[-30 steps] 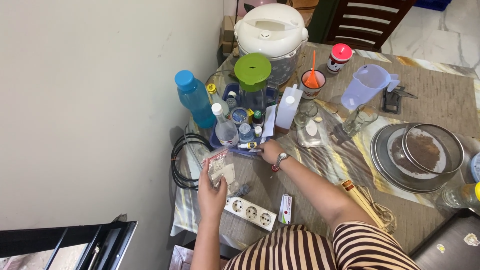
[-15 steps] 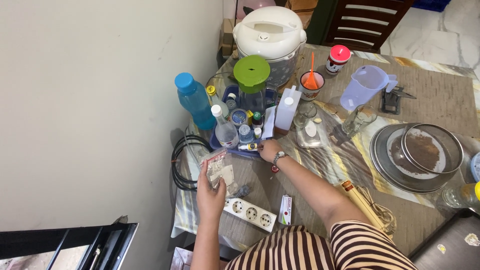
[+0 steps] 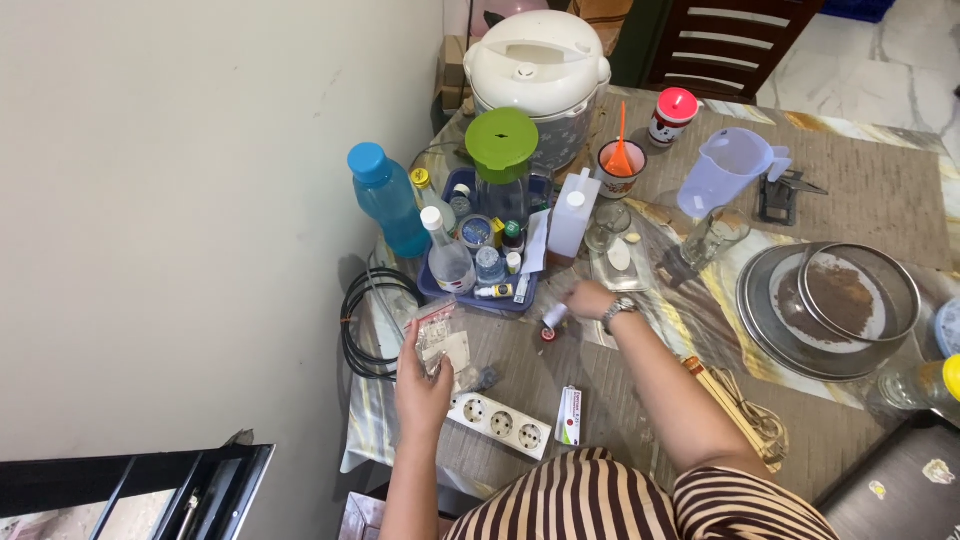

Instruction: Organizing various supplies including medicine packets, bottles, and a laptop on a cluttered dining table.

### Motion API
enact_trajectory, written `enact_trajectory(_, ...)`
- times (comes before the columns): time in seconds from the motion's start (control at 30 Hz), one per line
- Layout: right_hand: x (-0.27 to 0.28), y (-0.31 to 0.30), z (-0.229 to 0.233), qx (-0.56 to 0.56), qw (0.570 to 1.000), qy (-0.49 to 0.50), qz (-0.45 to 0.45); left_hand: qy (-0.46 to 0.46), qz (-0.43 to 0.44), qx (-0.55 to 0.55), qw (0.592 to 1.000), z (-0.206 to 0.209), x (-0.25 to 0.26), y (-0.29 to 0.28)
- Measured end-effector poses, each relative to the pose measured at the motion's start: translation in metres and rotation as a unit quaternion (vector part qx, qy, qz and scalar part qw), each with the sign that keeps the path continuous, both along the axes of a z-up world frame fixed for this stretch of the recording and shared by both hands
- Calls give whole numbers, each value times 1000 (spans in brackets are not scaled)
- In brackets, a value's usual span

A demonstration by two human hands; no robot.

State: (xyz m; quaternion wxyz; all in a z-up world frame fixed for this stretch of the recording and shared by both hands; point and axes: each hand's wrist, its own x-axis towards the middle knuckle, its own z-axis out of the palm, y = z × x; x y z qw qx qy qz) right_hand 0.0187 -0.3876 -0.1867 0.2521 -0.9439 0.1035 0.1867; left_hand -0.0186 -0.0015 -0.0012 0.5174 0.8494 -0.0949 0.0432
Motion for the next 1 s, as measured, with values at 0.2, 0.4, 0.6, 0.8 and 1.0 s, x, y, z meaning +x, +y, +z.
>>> enact_trajectory(0.2,-33,6,2,-171,979,114,12,24,-20,-2,1000,-24,0,-14)
enact_trajectory(0.4,-6,107,89,-93,978,-185,15,42,-44,-15,998,-63,-5,-20)
enact_trajectory(0.6,53,130,42,-41,986,-149,66,98,-34,0,995,-72,-12,-18)
enact_trajectory(0.8,77,122,-15,-76,985,-134,72,109,-36,4,993,-76,-9,-12)
enact_trajectory(1.0,68,104,4,-28,986,-121,113,137,-39,4,990,-79,-7,-17)
